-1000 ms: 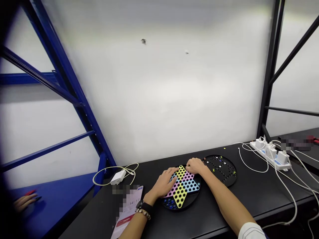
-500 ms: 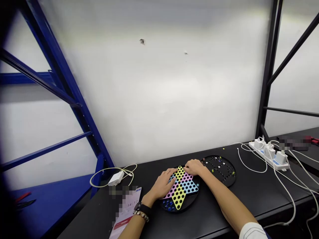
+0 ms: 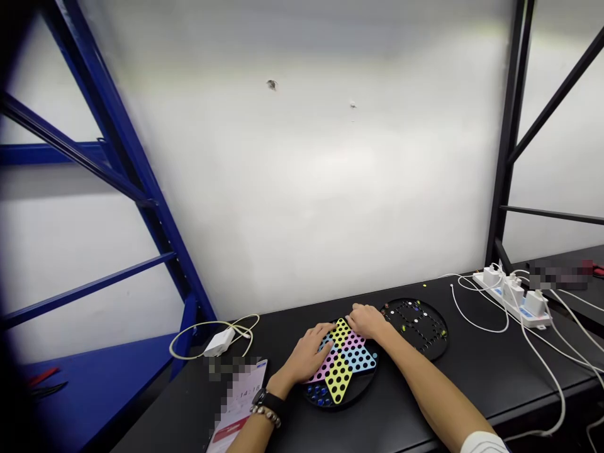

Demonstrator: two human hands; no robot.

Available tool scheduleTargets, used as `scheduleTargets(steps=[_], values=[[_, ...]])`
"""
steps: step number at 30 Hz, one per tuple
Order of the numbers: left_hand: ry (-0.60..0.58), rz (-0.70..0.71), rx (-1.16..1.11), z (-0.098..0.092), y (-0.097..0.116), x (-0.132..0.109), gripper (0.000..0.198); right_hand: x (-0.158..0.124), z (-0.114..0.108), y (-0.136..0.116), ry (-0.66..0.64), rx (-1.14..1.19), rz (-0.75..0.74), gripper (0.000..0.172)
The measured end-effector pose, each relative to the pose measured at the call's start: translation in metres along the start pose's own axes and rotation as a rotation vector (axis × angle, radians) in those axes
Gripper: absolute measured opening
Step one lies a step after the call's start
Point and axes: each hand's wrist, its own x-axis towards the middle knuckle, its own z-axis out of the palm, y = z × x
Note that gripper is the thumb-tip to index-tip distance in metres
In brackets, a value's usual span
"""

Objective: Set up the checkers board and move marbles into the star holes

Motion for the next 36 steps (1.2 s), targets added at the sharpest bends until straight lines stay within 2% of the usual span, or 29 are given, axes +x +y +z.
scheduleTargets(steps=[4, 8, 11, 13, 18, 22, 24, 26, 29, 36], values=[[-0.001, 0.001, -0.019, 0.0, -0.001, 0.0, 0.047, -0.002, -0.003, 0.025, 0.088, 0.108, 0.161, 0.049], [-0.007, -0.001, -0.021, 0.0, 0.0, 0.0, 0.047, -0.018, -0.011, 0.065, 0.029, 0.157, 0.335, 0.043], [-0.003, 0.001, -0.019, -0.001, 0.001, 0.0, 0.047, -0.032, -0.016, 0.085, 0.007, 0.168, 0.38, 0.029], [-0.005, 0.001, -0.016, -0.002, 0.002, -0.001, 0.047, -0.037, -0.019, 0.089, 0.024, 0.151, 0.375, 0.029], [-0.018, -0.009, -0.02, -0.004, 0.005, -0.001, 0.046, -0.035, -0.018, 0.072, 0.097, 0.156, 0.291, 0.028], [-0.009, -0.003, -0.021, -0.003, 0.004, -0.001, 0.046, -0.025, -0.01, 0.032, 0.11, 0.3, 0.086, 0.036], [-0.005, 0.0, -0.016, -0.002, 0.003, -0.001, 0.046, -0.018, -0.006, 0.012, 0.076, 0.304, -0.008, 0.036], [-0.005, 0.002, -0.009, 0.0, 0.001, 0.0, 0.046, -0.011, -0.001, -0.002, 0.032, 0.271, -0.037, 0.037], [-0.001, 0.005, 0.0, 0.002, -0.001, 0.001, 0.047, -0.003, 0.006, -0.004, -0.003, 0.297, -0.026, 0.038], [0.002, 0.01, 0.004, 0.003, -0.002, 0.001, 0.047, 0.002, 0.02, 0.013, 0.073, 0.417, 0.041, 0.029]])
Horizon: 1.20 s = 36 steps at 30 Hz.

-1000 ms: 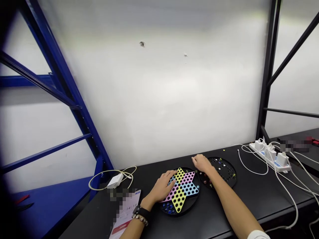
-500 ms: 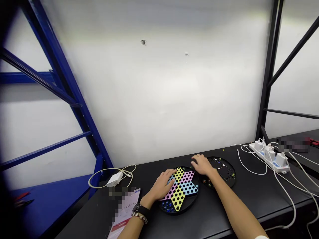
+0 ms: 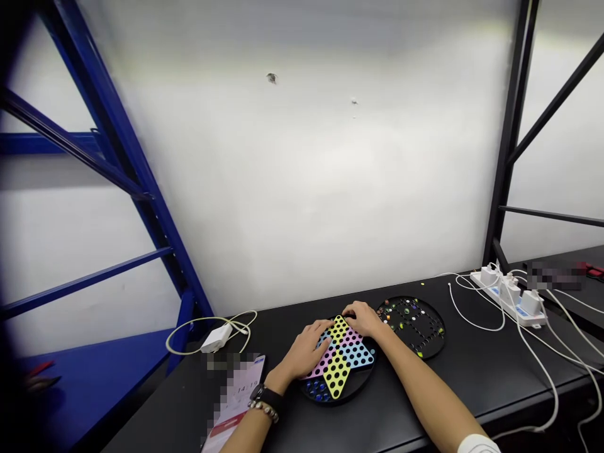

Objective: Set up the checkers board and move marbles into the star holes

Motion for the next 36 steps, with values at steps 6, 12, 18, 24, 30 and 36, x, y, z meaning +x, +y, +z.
scheduleTargets(steps=[6, 12, 18, 24, 30, 36], values=[[0.002, 0.001, -0.003, 0.001, -0.001, 0.001, 0.045, 0.002, 0.001, -0.002, 0.007, -0.003, -0.027, 0.023], [0.0, -0.006, -0.008, 0.0, 0.001, 0.0, 0.045, 0.007, 0.001, 0.004, -0.021, 0.054, -0.02, 0.024], [-0.01, -0.014, -0.018, -0.003, 0.004, -0.001, 0.046, 0.003, -0.015, 0.016, -0.086, 0.221, 0.043, 0.019], [-0.011, 0.0, -0.02, -0.002, 0.003, 0.0, 0.046, -0.003, -0.019, 0.018, -0.092, 0.122, -0.009, 0.027], [-0.015, -0.003, -0.019, -0.002, 0.003, 0.0, 0.046, -0.007, -0.01, 0.009, -0.044, -0.086, -0.033, 0.046], [0.005, 0.015, -0.017, 0.001, -0.001, 0.0, 0.045, -0.006, -0.008, 0.006, 0.009, -0.067, 0.004, 0.053]])
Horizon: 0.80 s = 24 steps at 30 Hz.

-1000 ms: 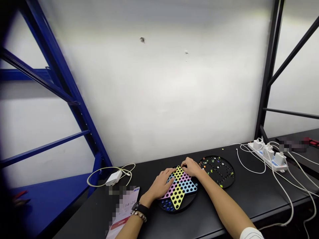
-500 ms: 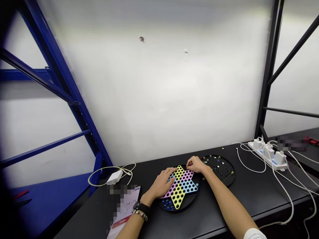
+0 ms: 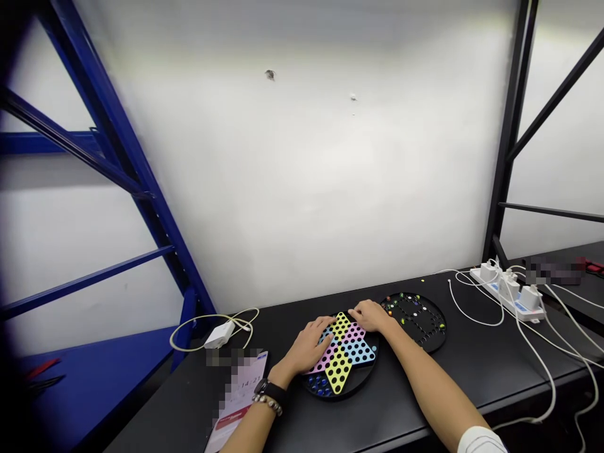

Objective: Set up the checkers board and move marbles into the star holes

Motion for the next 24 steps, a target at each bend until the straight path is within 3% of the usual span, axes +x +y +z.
scheduleTargets(steps=[5, 12, 15, 19, 24], values=[[0.002, -0.006, -0.009, 0.001, 0.0, 0.0, 0.045, 0.001, -0.017, 0.01, 0.277, 0.049, 0.125, 0.049], [0.03, -0.018, -0.032, -0.003, 0.005, 0.0, 0.041, -0.021, -0.054, 0.052, 0.303, -0.114, 0.479, 0.044], [0.071, -0.079, -0.012, -0.008, 0.008, -0.001, 0.04, -0.027, -0.061, 0.059, 0.286, -0.146, 0.552, 0.045], [0.091, -0.196, 0.032, -0.014, 0.009, -0.001, 0.034, -0.025, -0.061, 0.046, 0.334, -0.186, 0.513, 0.045], [0.058, -0.191, -0.003, -0.013, 0.006, -0.001, 0.034, -0.018, -0.039, 0.008, 0.183, 0.01, 0.181, 0.033]])
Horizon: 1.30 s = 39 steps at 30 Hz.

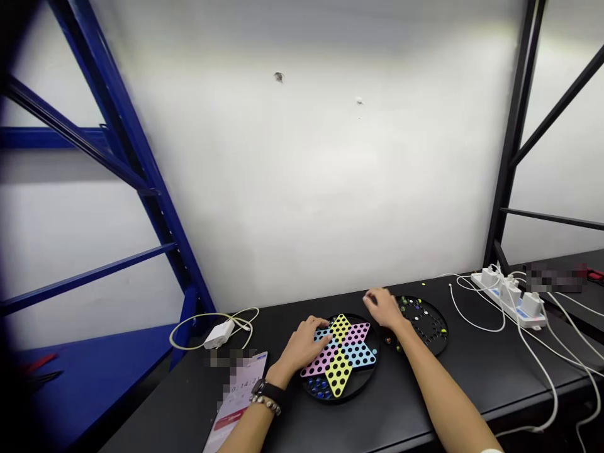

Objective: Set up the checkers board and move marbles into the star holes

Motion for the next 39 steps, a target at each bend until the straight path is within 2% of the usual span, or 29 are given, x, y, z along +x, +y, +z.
scheduleTargets(steps=[3, 6, 10, 16, 24, 31, 39], values=[[-0.007, 0.034, -0.014, 0.002, -0.001, 0.001, 0.036, -0.008, 0.018, -0.023, -0.159, 0.059, -0.167, 0.034], [-0.001, 0.039, -0.015, 0.004, -0.001, 0.002, 0.04, -0.015, 0.03, -0.038, -0.25, 0.01, -0.241, 0.049], [-0.03, 0.075, 0.038, 0.004, -0.001, 0.002, 0.048, -0.019, 0.032, -0.045, -0.281, -0.06, -0.242, 0.064], [-0.056, 0.097, 0.138, 0.0, 0.0, 0.0, 0.05, -0.02, 0.033, -0.049, -0.432, -0.046, -0.193, 0.09], [0.032, 0.131, 0.293, 0.005, 0.011, 0.014, 0.036, -0.024, 0.035, -0.049, -0.424, -0.012, -0.206, 0.093], [-0.069, 0.229, 0.31, 0.001, 0.0, 0.023, 0.037, -0.025, 0.037, -0.047, -0.426, -0.032, -0.212, 0.095], [-0.088, 0.28, 0.331, -0.003, -0.001, 0.029, 0.045, -0.025, 0.037, -0.047, -0.425, -0.029, -0.216, 0.094]])
